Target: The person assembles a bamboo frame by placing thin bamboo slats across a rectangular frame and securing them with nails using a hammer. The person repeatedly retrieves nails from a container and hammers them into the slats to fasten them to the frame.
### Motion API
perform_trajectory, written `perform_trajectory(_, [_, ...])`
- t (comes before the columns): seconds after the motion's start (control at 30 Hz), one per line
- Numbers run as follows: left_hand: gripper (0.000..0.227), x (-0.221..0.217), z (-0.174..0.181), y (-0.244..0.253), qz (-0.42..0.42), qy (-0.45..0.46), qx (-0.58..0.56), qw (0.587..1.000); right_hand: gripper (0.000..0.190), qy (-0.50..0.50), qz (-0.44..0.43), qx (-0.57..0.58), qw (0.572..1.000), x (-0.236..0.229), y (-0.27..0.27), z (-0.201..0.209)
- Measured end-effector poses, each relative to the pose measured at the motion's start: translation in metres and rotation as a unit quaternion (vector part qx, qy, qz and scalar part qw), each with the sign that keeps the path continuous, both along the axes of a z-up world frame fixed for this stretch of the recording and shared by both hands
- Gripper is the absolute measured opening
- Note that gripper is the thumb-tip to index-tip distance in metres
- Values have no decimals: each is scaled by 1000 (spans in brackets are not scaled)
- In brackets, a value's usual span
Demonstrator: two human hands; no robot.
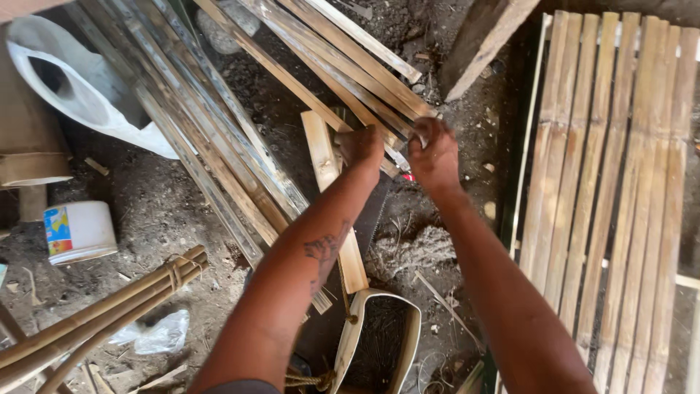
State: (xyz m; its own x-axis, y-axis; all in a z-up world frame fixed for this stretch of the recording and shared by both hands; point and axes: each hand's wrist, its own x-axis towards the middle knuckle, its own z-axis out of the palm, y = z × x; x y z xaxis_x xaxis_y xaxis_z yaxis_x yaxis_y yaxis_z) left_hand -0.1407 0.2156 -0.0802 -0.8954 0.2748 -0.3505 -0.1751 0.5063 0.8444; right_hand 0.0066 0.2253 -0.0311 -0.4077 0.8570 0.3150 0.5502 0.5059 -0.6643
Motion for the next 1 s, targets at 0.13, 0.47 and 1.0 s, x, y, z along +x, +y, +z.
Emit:
perform_trajectory(0.13, [79,1,23,-18,16,-24,74,997,73,-73,17,37,996,-31,35,23])
perform_trajectory(0.47, [51,-24,40,-34,-62,-35,32,997,80,-186,147,-142,961,-84,62,13])
perform_trajectory(1.0, [67,-19,38,-82,57,-249,222,941,56,-227,203,-453,838,9,17,91])
